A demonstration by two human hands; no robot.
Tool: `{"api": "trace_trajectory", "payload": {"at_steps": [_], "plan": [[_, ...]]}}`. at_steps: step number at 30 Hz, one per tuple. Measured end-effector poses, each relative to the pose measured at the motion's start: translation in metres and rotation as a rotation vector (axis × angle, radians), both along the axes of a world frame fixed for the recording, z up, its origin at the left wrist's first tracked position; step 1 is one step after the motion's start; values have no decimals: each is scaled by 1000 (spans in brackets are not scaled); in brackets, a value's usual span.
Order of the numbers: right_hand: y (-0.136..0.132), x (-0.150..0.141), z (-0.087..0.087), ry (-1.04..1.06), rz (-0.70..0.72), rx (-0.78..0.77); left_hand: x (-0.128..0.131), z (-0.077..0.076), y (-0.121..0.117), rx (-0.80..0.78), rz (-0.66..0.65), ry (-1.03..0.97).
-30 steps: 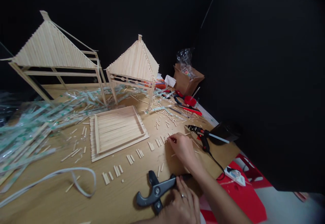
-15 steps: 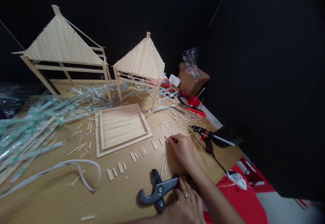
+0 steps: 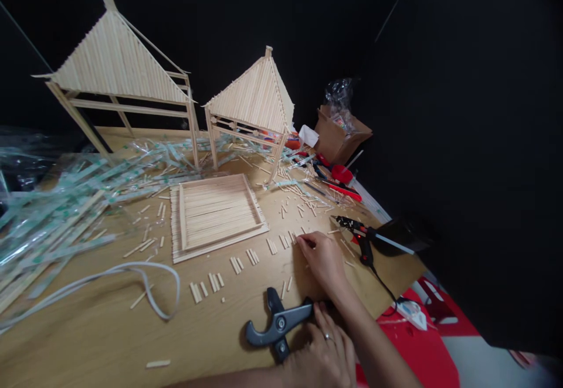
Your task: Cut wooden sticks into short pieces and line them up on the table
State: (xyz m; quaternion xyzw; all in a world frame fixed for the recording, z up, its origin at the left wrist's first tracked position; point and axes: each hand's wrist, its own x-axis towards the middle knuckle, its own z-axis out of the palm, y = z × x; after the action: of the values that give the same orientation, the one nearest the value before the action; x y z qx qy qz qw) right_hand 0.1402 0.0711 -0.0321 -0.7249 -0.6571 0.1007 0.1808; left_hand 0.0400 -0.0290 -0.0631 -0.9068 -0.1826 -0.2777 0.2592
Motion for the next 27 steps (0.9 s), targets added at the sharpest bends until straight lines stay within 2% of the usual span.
{"api": "trace_trajectory", "payload": {"at_steps": [12, 19, 27], "plan": [[5, 11, -1, 69, -8, -2, -1, 2, -2, -22, 16, 19], [10, 29, -2, -94, -101, 28, -1, -1, -1, -9, 12, 51], [9, 24, -9, -192, -52, 24, 0, -3, -2, -10, 8, 66]]}}
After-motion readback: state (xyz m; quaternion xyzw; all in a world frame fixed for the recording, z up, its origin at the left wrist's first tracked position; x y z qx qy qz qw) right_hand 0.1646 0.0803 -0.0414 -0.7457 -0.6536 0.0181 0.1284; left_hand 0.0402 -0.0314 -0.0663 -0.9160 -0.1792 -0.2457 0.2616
